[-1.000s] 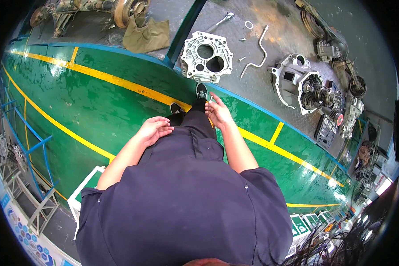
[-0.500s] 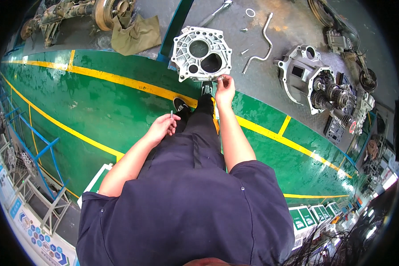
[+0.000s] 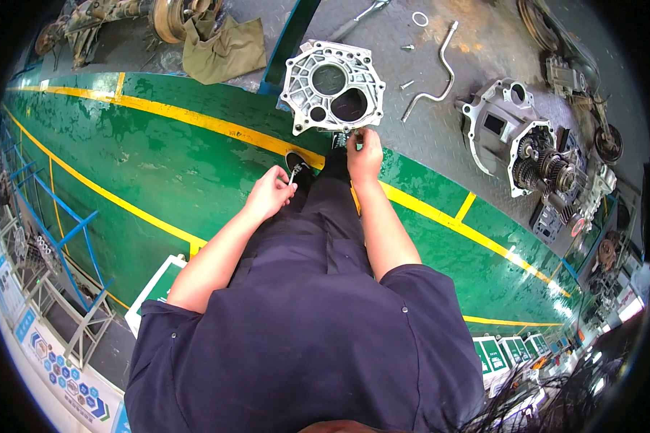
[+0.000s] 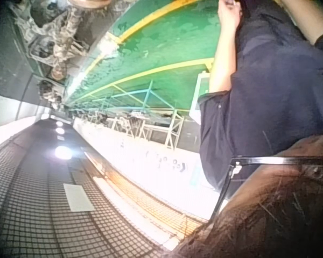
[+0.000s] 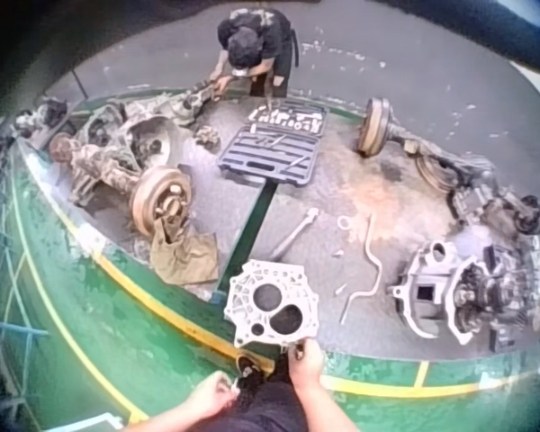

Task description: The recorder is shown assembling and tightening components of a vehicle gearbox using various manual tools.

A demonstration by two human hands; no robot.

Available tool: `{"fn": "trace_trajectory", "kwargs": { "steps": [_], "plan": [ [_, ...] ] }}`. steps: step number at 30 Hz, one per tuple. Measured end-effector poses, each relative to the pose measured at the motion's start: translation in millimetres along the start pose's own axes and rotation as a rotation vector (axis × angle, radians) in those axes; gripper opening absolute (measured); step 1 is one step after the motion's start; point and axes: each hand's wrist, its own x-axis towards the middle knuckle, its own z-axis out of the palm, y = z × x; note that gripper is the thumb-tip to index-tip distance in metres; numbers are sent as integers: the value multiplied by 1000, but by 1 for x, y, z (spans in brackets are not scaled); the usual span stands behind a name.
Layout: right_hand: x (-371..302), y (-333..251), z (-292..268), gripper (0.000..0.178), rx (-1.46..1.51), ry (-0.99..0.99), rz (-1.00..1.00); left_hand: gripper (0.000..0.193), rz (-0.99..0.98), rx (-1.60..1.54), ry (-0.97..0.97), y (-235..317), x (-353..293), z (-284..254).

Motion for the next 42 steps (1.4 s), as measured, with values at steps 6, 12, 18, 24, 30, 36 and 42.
{"fn": "trace_trajectory", "kwargs": {
  "steps": [6,12,18,24,30,36,42],
  "plan": [
    [3,8,-5,17,-134,-109,-104,17,49,-50,57,4,26,11],
    [8,2,-6,13,-156,-198,-5,21,182,-488,180,12,64,33],
    [-4,7,-35,20,-124,-218,129,18,178,-440,199,23,92,40],
    [1,27,-74,16,-184,-212,167,17,160,-479,221,25,111,49],
    [53,38,-85,14,-153,-180,187,12,141,-495,330,22,137,68],
    [108,44,-74,16,-143,-215,197,28,271,-400,568,43,127,77],
    [157,61,-50,27,-343,-284,-29,24,7,-635,408,21,128,73]
  ]
}}
